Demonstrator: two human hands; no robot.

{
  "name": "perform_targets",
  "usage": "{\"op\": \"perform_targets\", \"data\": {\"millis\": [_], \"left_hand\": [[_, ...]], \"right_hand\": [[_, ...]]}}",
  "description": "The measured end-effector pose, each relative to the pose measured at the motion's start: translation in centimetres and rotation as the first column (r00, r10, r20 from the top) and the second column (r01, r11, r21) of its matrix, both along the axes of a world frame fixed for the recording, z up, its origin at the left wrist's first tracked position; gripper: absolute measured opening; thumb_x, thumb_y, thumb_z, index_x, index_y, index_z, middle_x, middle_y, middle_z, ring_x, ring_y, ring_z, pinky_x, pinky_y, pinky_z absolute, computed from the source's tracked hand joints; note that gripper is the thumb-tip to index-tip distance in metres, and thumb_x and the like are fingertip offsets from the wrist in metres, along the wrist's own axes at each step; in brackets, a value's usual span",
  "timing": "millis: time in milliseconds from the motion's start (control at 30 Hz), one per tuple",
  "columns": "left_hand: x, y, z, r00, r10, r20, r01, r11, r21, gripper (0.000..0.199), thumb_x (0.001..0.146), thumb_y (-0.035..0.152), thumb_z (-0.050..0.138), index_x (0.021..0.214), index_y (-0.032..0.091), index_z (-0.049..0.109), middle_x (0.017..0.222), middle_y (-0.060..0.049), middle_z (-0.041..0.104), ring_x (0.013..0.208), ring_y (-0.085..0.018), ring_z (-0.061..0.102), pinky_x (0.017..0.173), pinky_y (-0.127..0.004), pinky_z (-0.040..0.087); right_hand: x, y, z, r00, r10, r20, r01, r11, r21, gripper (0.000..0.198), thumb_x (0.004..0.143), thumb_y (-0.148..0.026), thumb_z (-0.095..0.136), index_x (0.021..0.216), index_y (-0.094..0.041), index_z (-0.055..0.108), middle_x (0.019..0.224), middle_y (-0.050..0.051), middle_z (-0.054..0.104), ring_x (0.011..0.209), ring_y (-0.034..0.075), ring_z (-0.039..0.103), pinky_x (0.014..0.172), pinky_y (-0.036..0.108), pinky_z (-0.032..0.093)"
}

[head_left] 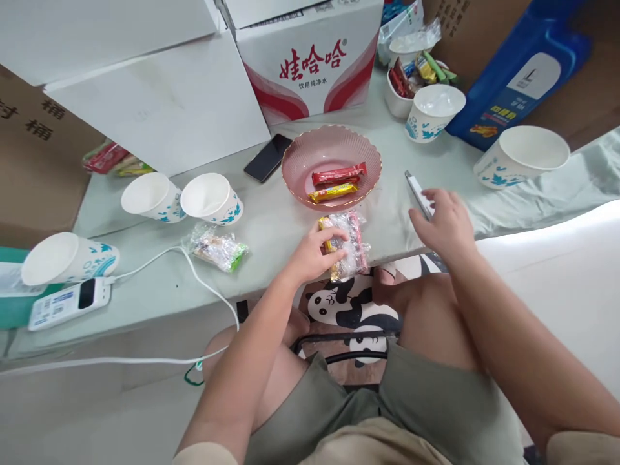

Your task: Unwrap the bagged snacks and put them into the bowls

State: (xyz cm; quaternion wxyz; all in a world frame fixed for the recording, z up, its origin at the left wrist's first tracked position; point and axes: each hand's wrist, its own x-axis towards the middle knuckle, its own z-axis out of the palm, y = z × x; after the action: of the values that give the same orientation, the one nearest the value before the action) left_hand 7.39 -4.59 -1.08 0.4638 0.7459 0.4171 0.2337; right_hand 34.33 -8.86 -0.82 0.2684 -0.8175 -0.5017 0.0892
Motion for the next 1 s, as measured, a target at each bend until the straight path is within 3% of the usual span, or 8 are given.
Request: {"op": "perform_targets", "data": {"millis": [100,200,300,467,567,633,767,1000], "left_hand": [[0.9,-0.6,-0.7,0.999,0.047,-0.01,-0.047,0.999,0.003,0.017,0.079,0.02,0.071,0.096,0.022,0.071,0.105,-0.004,0.056,0.078,-0.013,0.055,0.082,-0.032,0.052],[1.3,-1.1,-1.9,0.995,0.1,-0.001,-0.1,0.995,0.024,0.02,0.079,0.02,0.071,0.097,0.023,0.065,0.099,-0.002,0.054,0.076,-0.013,0.053,0.077,-0.029,0.05],[1.5,-1.5,-3.0,0.986,0.155,0.059,-0.155,0.988,-0.008,0.036,0.079,0.023,0.071,0.111,0.026,0.054,0.089,0.001,0.052,0.071,-0.013,0.051,0.071,-0.028,0.048],[1.4,-1.4,-3.2,0.993,0.089,0.073,-0.093,0.994,0.06,0.035,0.078,0.026,0.071,0.107,0.025,0.051,0.09,0.001,0.055,0.077,-0.014,0.052,0.071,-0.028,0.046],[1.3,-1.1,-3.2,0.995,0.075,0.062,-0.081,0.993,0.09,0.027,0.078,0.027,0.071,0.096,0.023,0.052,0.089,0.001,0.055,0.078,-0.014,0.052,0.07,-0.026,0.044],[1.2,-0.9,-3.3,0.995,0.081,0.053,-0.085,0.994,0.073,0.027,0.078,0.032,0.072,0.091,0.023,0.05,0.085,0.001,0.053,0.075,-0.013,0.05,0.067,-0.025,0.043],[1.2,-1.0,-3.6,0.992,0.087,0.096,-0.091,0.995,0.035,0.033,0.078,0.041,0.075,0.086,0.023,0.049,0.08,0.003,0.051,0.068,-0.012,0.047,0.064,-0.025,0.043],[0.9,-1.0,-3.3,0.983,0.072,0.166,-0.069,0.997,-0.023,0.023,0.076,0.021,0.068,0.091,0.022,0.05,0.088,0.001,0.053,0.074,-0.011,0.052,0.068,-0.024,0.048]], "right_hand": [[1.8,2.0,-1.5,0.993,-0.046,0.107,0.059,0.991,-0.122,0.056,0.081,-0.044,0.059,0.128,-0.014,0.06,0.125,0.024,0.061,0.113,0.039,0.059,0.092,0.055,0.047],[2.3,2.9,-2.3,0.992,0.005,0.124,0.022,0.977,-0.213,0.042,0.082,-0.036,0.055,0.116,-0.013,0.065,0.112,0.022,0.065,0.103,0.037,0.061,0.086,0.051,0.047],[2.2,2.0,-1.1,0.995,0.006,0.099,0.015,0.977,-0.213,0.027,0.081,-0.028,0.051,0.101,-0.018,0.066,0.099,0.018,0.068,0.094,0.033,0.062,0.081,0.046,0.048],[-0.6,-3.8,2.5,0.957,-0.02,-0.29,-0.032,0.984,-0.174,0.019,0.087,-0.028,0.043,0.085,-0.025,0.061,0.059,0.002,0.059,0.057,0.021,0.055,0.058,0.034,0.043],[-4.0,-7.0,3.1,0.893,0.15,-0.424,-0.191,0.98,-0.056,0.033,0.091,-0.03,0.044,0.119,-0.024,0.06,0.068,0.0,0.068,0.054,0.019,0.058,0.056,0.031,0.045],[-6.2,-7.8,2.9,0.888,0.25,-0.385,-0.269,0.963,0.005,0.04,0.094,-0.032,0.045,0.132,-0.024,0.056,0.077,0.002,0.074,0.061,0.02,0.064,0.059,0.031,0.048],[-8.6,-7.0,2.3,0.918,0.356,-0.176,-0.367,0.93,-0.036,0.041,0.097,-0.034,0.041,0.129,-0.023,0.064,0.067,0.003,0.071,0.061,0.023,0.066,0.059,0.032,0.047],[-8.9,-9.1,1.2,0.909,0.415,0.037,-0.404,0.9,-0.165,0.041,0.097,-0.032,0.041,0.128,-0.022,0.067,0.071,0.005,0.074,0.063,0.028,0.071,0.054,0.034,0.047]]}}
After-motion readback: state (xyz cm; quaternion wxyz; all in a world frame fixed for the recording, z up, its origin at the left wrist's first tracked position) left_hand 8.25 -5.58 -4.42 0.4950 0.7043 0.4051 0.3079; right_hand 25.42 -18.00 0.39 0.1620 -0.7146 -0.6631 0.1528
